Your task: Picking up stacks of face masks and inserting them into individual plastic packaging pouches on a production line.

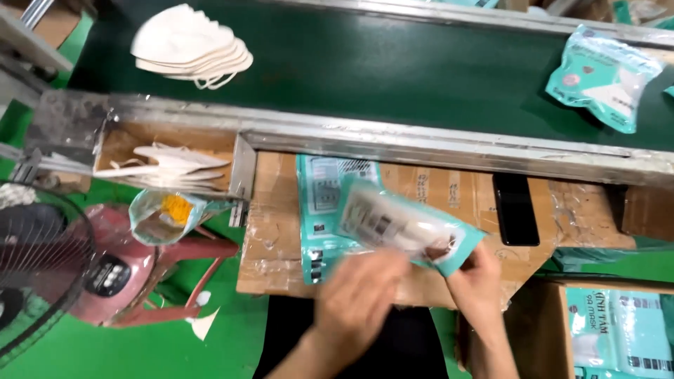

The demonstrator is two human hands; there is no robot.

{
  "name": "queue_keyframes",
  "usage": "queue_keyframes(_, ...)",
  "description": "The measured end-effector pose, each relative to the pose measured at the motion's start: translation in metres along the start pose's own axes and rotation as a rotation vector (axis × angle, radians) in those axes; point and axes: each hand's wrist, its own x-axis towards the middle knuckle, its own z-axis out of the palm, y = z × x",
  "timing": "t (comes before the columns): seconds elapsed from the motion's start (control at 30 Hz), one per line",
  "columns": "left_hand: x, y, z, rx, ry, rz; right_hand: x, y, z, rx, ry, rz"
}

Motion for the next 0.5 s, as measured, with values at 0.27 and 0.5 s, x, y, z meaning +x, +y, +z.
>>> queue_keyframes(0.27,0.025,-0.011,-0.016,-0.091,0.082,-0.019,-0.014,-0.046,0.027,-0.458,-0.030,-0.637)
queue_keyframes(0.5,0.002,-0.013,-0.002,-0.310,0.354,-0.407,-0.012,0.008,0.005,0.083,0.250,-0.096)
